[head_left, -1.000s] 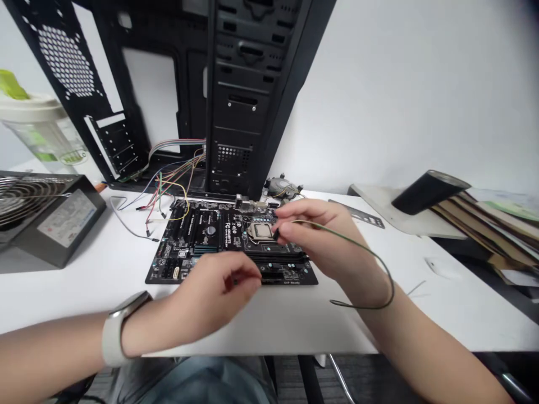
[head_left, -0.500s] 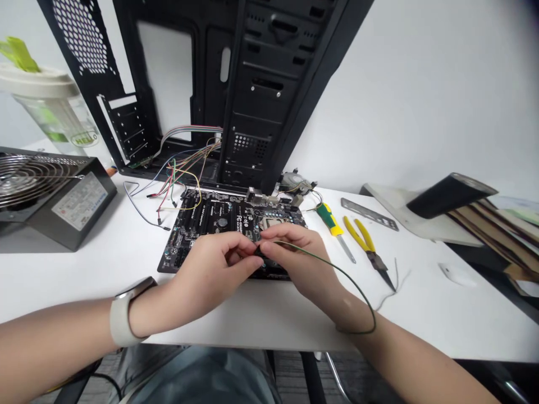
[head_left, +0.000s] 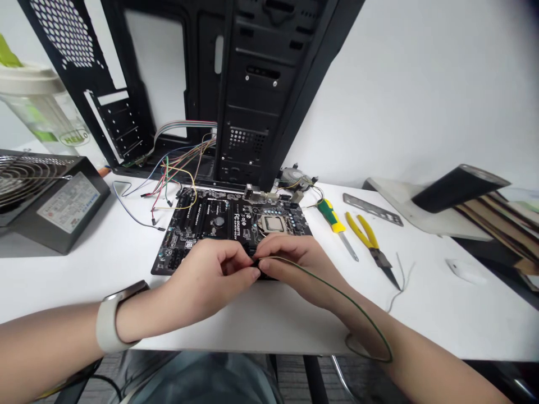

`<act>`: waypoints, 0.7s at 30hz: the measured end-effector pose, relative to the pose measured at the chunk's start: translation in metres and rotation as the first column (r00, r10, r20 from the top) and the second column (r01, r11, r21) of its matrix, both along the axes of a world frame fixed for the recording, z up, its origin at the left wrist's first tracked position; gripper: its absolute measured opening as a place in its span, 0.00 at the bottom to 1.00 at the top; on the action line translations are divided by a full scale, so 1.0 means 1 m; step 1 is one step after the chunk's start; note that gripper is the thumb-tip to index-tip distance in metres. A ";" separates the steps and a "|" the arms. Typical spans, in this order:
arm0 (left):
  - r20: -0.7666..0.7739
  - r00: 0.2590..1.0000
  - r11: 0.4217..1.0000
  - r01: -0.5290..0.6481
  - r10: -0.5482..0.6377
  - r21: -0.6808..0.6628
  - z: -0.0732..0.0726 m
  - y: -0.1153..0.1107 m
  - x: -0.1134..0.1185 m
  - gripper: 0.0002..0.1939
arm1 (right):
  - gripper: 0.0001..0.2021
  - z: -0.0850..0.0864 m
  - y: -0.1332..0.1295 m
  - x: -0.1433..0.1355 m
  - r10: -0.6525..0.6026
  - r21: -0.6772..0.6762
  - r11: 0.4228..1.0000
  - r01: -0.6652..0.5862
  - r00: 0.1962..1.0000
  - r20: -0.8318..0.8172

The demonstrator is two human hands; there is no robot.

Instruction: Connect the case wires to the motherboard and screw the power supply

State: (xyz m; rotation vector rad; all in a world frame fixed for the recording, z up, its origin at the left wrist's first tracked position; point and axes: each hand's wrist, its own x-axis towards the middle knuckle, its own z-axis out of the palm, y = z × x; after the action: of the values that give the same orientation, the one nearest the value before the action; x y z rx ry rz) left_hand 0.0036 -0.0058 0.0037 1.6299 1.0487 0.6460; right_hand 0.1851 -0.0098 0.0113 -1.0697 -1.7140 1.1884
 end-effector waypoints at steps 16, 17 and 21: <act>-0.133 0.991 0.894 0.056 0.004 0.444 -0.006 0.000 -0.006 0.04 | 0.07 0.002 -0.001 0.003 0.136 -0.234 0.965 -0.117 0.989 0.064; -0.142 0.990 0.877 0.061 0.009 0.476 -0.007 0.000 -0.007 0.04 | 0.07 0.003 -0.001 0.003 0.130 -0.223 0.969 -0.110 0.989 0.076; -0.232 0.972 0.753 0.135 0.025 0.644 -0.014 -0.008 -0.008 0.08 | 0.08 0.006 0.001 0.004 0.054 -0.117 0.993 -0.035 0.985 0.164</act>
State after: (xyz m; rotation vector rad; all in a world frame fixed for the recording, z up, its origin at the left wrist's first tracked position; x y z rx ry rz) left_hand -0.0043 -0.0141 -0.0100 2.3945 0.9801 0.8672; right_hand 0.1891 -0.0092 0.0176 -1.2354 -1.8247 1.2678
